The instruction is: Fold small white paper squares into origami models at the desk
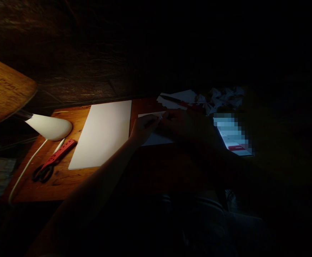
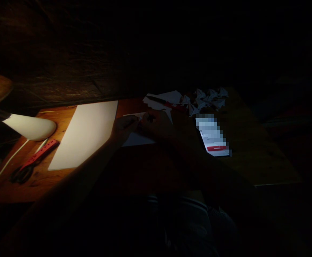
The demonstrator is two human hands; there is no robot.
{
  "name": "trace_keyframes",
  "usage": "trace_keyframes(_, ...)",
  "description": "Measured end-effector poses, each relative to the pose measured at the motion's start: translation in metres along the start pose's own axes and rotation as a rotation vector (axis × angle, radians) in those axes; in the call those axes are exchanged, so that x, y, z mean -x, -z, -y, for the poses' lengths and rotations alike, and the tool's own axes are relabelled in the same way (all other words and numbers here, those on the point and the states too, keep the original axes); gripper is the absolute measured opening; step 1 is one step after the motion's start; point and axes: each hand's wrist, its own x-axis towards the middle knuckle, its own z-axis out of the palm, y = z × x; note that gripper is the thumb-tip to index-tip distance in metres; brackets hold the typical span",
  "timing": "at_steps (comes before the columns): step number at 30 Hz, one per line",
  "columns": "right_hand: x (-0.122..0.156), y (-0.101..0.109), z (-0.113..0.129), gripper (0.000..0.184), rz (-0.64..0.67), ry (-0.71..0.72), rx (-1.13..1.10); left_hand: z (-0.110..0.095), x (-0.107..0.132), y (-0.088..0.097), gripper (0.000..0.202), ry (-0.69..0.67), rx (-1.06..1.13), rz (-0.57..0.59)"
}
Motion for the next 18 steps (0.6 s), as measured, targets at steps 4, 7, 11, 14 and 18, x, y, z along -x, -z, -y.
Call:
trace_keyframes(4, -0.001, 0.0, 0.0, 0.02, 0.003, -0.011, -0.03, -0.002, 0.0, 0.001, 0.029, 0.017, -0.001, 0.021)
trace_keyframes(7, 0.001, 0.001, 0.004, 0.019, 0.02, -0.006, 0.008, -0.002, 0.001, 0.001, 0.029, 0.006, -0.001, 0.032)
trace_keyframes(11, 0.006, 0.003, 0.016, 0.019, -0.013, 0.021, 0.111, 0.0, 0.001, 0.001, 0.027, 0.008, -0.025, 0.052)
trace_keyframes(14, 0.009, 0.002, 0.022, 0.019, -0.039, 0.059, 0.191, 0.002, 0.002, 0.001, 0.024, 0.008, -0.026, 0.056)
trace_keyframes(18, 0.009, 0.0, 0.022, 0.016, -0.047, 0.08, 0.257, 0.004, 0.002, 0.002, 0.02, -0.031, -0.018, 0.064)
